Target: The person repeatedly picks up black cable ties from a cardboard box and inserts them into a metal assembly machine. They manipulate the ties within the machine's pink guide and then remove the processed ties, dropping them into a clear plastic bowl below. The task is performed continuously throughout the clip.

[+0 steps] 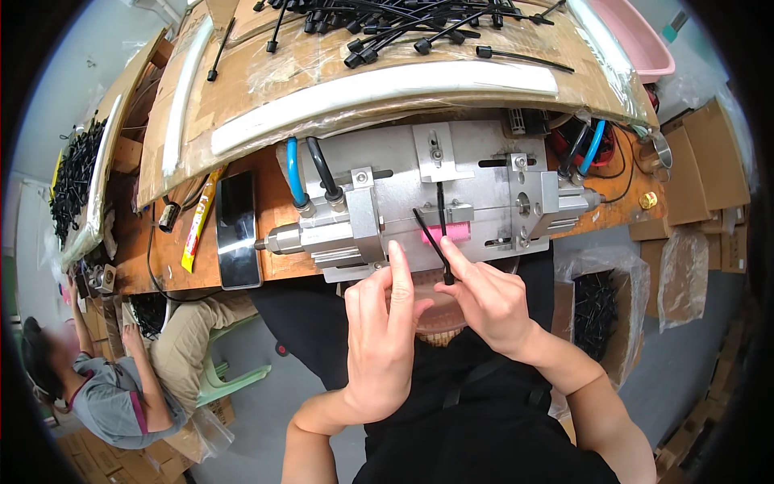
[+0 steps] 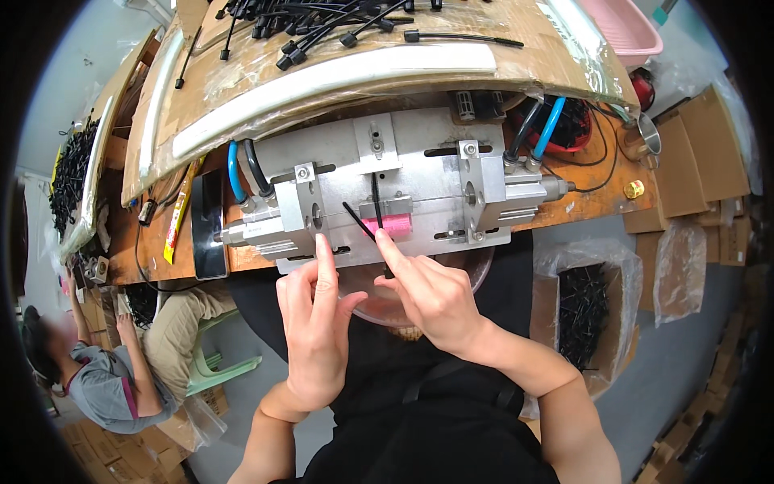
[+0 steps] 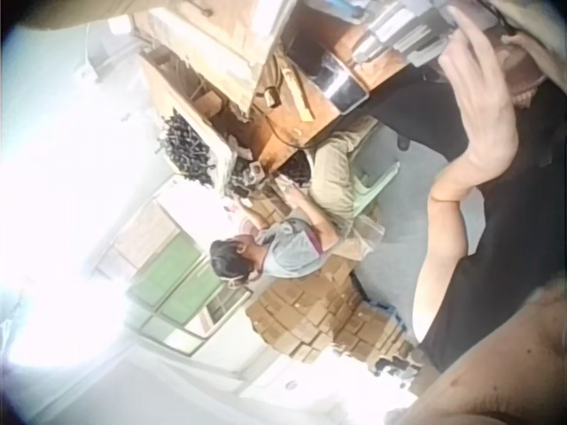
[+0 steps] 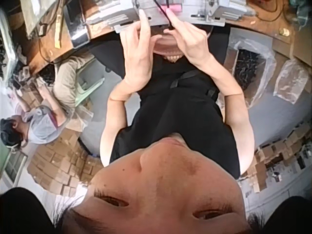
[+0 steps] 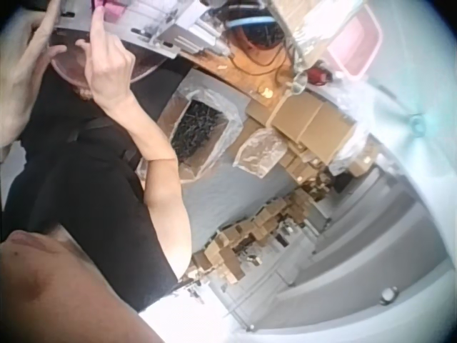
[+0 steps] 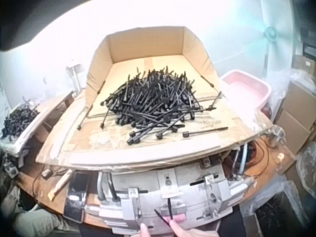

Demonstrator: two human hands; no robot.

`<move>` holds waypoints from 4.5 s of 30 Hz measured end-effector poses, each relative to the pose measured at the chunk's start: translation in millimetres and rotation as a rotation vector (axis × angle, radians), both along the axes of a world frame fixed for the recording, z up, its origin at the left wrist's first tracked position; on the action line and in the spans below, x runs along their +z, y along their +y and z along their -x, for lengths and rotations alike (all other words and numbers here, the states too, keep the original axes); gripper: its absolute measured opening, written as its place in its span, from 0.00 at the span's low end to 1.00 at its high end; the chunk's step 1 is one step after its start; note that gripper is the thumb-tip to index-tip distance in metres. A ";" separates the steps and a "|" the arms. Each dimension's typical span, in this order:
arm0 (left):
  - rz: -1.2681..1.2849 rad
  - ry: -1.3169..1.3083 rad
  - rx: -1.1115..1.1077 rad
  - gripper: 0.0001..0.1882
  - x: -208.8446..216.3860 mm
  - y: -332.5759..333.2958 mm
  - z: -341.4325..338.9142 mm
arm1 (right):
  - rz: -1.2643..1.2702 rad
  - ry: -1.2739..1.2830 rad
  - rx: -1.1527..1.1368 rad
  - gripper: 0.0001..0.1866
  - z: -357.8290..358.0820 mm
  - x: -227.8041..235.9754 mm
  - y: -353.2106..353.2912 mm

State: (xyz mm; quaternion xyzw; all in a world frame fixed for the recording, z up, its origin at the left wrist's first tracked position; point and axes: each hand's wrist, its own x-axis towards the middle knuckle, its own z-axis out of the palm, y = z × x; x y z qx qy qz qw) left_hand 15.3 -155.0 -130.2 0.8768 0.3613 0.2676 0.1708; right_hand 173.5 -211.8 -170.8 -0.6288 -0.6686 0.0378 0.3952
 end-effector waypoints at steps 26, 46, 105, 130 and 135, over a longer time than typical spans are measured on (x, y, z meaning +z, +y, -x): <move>-0.320 -0.189 -0.093 0.11 64.6 198.0 -61.3 | -0.314 -0.414 -0.260 0.13 -78.7 119.3 73.4; -0.248 -0.092 -0.144 0.34 1.3 17.5 -16.6 | -0.113 0.488 -0.048 0.16 -155.7 145.9 50.8; -0.093 -0.014 -0.063 0.15 93.8 214.4 2.6 | -0.155 0.562 0.076 0.15 -166.4 186.9 123.0; 0.017 0.151 -0.178 0.42 -15.0 0.0 -30.2 | -0.189 0.119 -0.091 0.23 -32.4 42.1 -15.5; 0.122 0.072 -0.163 0.42 2.3 -9.0 -8.7 | -0.040 -0.011 0.000 0.33 -13.8 4.8 -13.6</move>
